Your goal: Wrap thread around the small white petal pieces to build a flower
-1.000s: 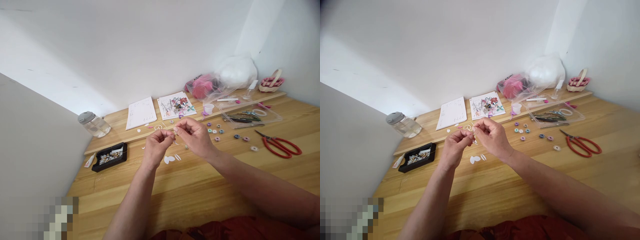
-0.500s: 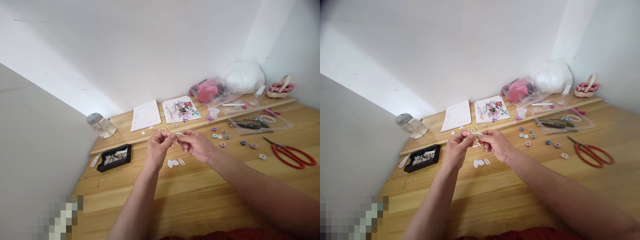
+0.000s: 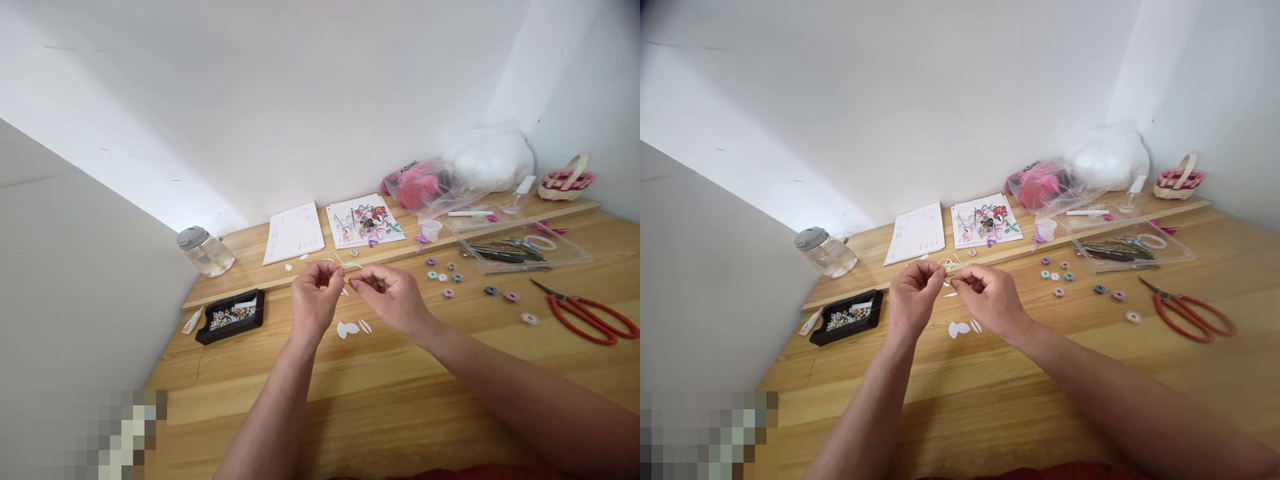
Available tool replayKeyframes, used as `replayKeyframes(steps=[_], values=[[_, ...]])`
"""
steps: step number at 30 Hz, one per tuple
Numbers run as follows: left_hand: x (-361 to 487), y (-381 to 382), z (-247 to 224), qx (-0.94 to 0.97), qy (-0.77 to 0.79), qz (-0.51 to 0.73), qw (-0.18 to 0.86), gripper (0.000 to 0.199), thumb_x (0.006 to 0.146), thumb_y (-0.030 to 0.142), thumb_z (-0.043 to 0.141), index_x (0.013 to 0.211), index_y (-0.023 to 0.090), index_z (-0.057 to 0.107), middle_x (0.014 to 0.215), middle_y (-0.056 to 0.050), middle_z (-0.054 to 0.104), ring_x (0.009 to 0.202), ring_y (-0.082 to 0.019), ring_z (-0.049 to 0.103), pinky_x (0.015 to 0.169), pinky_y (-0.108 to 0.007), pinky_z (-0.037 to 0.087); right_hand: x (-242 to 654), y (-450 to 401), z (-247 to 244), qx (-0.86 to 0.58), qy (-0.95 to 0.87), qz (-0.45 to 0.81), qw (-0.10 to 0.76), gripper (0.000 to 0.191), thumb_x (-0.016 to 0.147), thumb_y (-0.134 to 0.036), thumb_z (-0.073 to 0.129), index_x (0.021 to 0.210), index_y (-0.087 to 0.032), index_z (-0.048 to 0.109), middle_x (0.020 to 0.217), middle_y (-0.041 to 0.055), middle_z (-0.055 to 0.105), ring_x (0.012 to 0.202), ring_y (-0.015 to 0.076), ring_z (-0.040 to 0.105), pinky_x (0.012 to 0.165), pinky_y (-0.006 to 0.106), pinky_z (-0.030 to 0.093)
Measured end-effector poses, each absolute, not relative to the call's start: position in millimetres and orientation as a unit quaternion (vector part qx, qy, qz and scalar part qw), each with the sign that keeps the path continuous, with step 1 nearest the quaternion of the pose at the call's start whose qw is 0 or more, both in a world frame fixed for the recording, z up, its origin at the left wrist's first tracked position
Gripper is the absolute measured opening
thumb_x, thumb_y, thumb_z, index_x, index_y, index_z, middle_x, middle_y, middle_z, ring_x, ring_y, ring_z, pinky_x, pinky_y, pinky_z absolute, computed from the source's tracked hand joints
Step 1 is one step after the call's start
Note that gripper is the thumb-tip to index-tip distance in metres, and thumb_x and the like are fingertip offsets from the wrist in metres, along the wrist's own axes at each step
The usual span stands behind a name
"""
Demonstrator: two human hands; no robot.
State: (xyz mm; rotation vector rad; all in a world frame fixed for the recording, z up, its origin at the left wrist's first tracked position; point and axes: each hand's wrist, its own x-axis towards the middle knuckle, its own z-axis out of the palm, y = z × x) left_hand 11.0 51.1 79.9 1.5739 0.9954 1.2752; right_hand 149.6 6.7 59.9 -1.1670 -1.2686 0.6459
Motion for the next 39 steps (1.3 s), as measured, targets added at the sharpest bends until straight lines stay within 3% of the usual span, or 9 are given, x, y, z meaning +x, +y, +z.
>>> replayKeyframes(steps=[3, 9, 17, 22, 27, 34, 39], values=[[10, 52, 79, 0.647, 0.407, 0.504, 0.402, 0.016, 0.079, 0.031, 0.068, 0.082, 0.015, 0.065, 0.077, -0.003, 0.064, 0.067, -0.011, 0.055, 0.064, -0.023, 0.043, 150, 6, 60, -0.514, -0.558, 0.261, 0.596, 0.011, 0.080, -0.030, 0.069, 0.075, -0.020, 0.070, 0.065, -0.0005, 0.065, 0.055, 0.0114, 0.050, 0.052, 0.026, 0.038], [10, 53, 80, 0.658, 0.418, 0.502, 0.375, 0.013, 0.077, 0.028, 0.068, 0.080, 0.016, 0.067, 0.075, -0.002, 0.065, 0.064, -0.011, 0.054, 0.062, -0.023, 0.042, 147, 8, 56, -0.493, -0.525, 0.342, 0.604, 0.015, 0.078, -0.033, 0.070, 0.074, -0.019, 0.070, 0.070, 0.0017, 0.068, 0.061, 0.0138, 0.056, 0.057, 0.027, 0.043], [4, 51, 86, 0.736, 0.362, 0.397, 0.412, 0.008, 0.077, 0.023, 0.068, 0.075, 0.016, 0.067, 0.069, 0.000, 0.063, 0.062, -0.010, 0.050, 0.060, -0.023, 0.038, 162, -2, 81, -0.512, -0.614, 0.209, 0.563, 0.008, 0.080, -0.022, 0.065, 0.075, -0.020, 0.070, 0.062, -0.0022, 0.058, 0.054, 0.0096, 0.039, 0.051, 0.026, 0.031], [1, 50, 88, 0.714, 0.312, 0.346, 0.522, 0.013, 0.078, 0.028, 0.071, 0.077, 0.016, 0.066, 0.072, -0.002, 0.064, 0.064, -0.011, 0.053, 0.062, -0.024, 0.041, 178, 12, 82, -0.471, -0.561, 0.372, 0.571, 0.016, 0.075, -0.033, 0.072, 0.073, -0.018, 0.070, 0.066, -0.0005, 0.063, 0.056, 0.0096, 0.046, 0.051, 0.025, 0.034], [3, 51, 88, 0.683, 0.305, 0.382, 0.543, 0.018, 0.078, 0.032, 0.072, 0.077, 0.015, 0.066, 0.073, -0.003, 0.064, 0.066, -0.011, 0.055, 0.064, -0.024, 0.043, 175, 19, 66, -0.443, -0.429, 0.559, 0.554, 0.026, 0.067, -0.041, 0.079, 0.073, -0.017, 0.070, 0.062, -0.0023, 0.059, 0.045, 0.0059, 0.040, 0.043, 0.022, 0.028], [5, 56, 79, 0.672, 0.382, 0.496, 0.396, 0.012, 0.079, 0.029, 0.068, 0.080, 0.017, 0.067, 0.077, -0.002, 0.066, 0.067, -0.011, 0.055, 0.066, -0.025, 0.044, 156, 14, 51, -0.438, -0.369, 0.593, 0.565, 0.028, 0.066, -0.040, 0.081, 0.070, -0.016, 0.067, 0.067, -0.0009, 0.062, 0.047, 0.0059, 0.046, 0.046, 0.022, 0.035], [4, 55, 78, 0.717, 0.392, 0.508, 0.274, 0.006, 0.079, 0.022, 0.064, 0.079, 0.018, 0.069, 0.077, -0.002, 0.067, 0.068, -0.013, 0.056, 0.069, -0.026, 0.044, 149, 5, 58, -0.491, -0.500, 0.435, 0.565, 0.018, 0.075, -0.035, 0.072, 0.073, -0.018, 0.068, 0.064, -0.0012, 0.059, 0.052, 0.0094, 0.045, 0.049, 0.025, 0.035]])
